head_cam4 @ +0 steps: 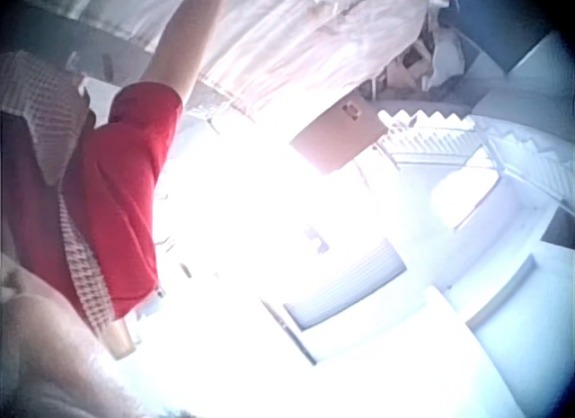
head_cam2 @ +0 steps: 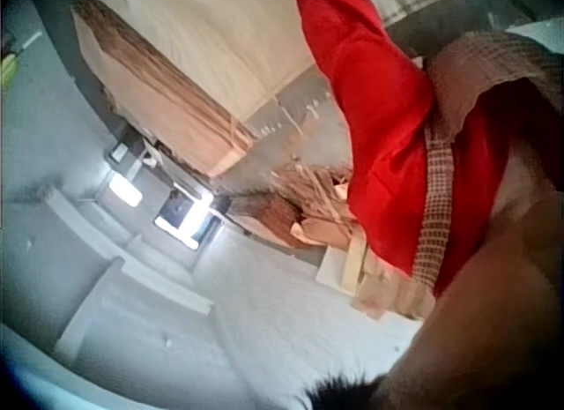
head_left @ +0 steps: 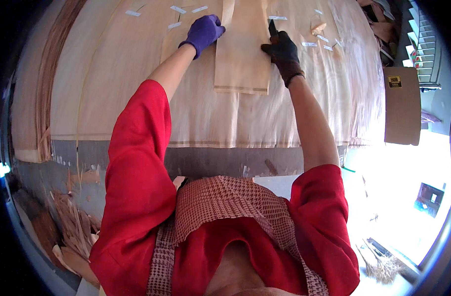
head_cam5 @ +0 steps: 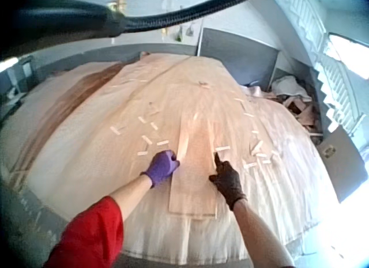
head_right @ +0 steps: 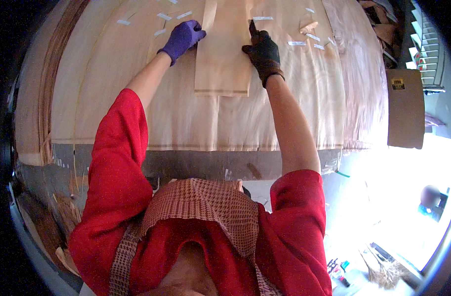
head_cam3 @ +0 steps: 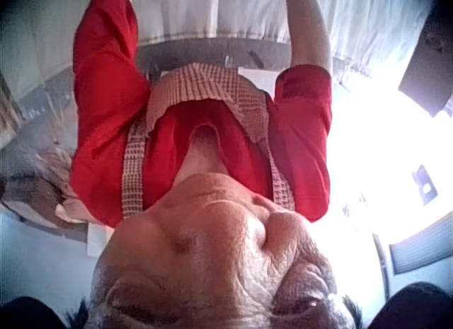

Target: The person cuts, tapes, and organizes large sheets of wood veneer using a utility knife and tape.

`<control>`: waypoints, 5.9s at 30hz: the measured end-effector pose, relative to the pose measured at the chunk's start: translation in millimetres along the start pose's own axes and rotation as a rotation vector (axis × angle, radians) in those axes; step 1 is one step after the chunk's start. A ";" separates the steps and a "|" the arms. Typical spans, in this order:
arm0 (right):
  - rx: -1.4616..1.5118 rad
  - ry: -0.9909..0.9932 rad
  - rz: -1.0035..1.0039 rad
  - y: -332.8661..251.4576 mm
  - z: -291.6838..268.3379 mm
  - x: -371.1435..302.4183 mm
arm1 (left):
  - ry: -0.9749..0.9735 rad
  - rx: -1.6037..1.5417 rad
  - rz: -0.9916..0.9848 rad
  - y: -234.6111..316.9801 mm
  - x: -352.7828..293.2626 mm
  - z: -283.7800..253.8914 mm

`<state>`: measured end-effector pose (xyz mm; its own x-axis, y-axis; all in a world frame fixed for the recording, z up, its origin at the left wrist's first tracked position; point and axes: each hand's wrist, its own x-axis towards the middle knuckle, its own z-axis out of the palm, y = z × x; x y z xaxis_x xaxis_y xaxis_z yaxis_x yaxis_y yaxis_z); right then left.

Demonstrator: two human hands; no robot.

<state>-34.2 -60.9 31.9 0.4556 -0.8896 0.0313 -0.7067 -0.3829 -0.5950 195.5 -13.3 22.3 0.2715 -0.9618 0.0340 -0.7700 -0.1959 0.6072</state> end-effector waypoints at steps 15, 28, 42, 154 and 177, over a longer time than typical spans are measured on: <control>0.922 -0.208 0.261 -52.1 -2.6 15.2 | -0.011 0.399 0.585 -21.9 55.1 6.5; -0.577 -0.205 -0.440 -68.7 61.4 98.2 | 0.150 0.042 0.780 -54.8 128.0 28.8; -0.831 -0.575 -0.416 -80.6 69.6 121.9 | 0.076 0.221 0.749 -24.7 110.8 6.0; -0.294 -0.133 0.496 -120.0 69.2 -156.9 | 0.384 0.218 1.019 5.6 30.3 35.4; 0.153 -0.155 -0.176 -111.7 32.3 -122.8 | 0.303 0.191 0.878 -10.5 42.2 58.5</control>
<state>6.3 99.2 68.6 0.6495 -0.7598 0.0287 -0.5250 -0.4754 -0.7059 181.2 -63.0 -29.1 -0.3323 -0.6949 0.6377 -0.8445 0.5203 0.1270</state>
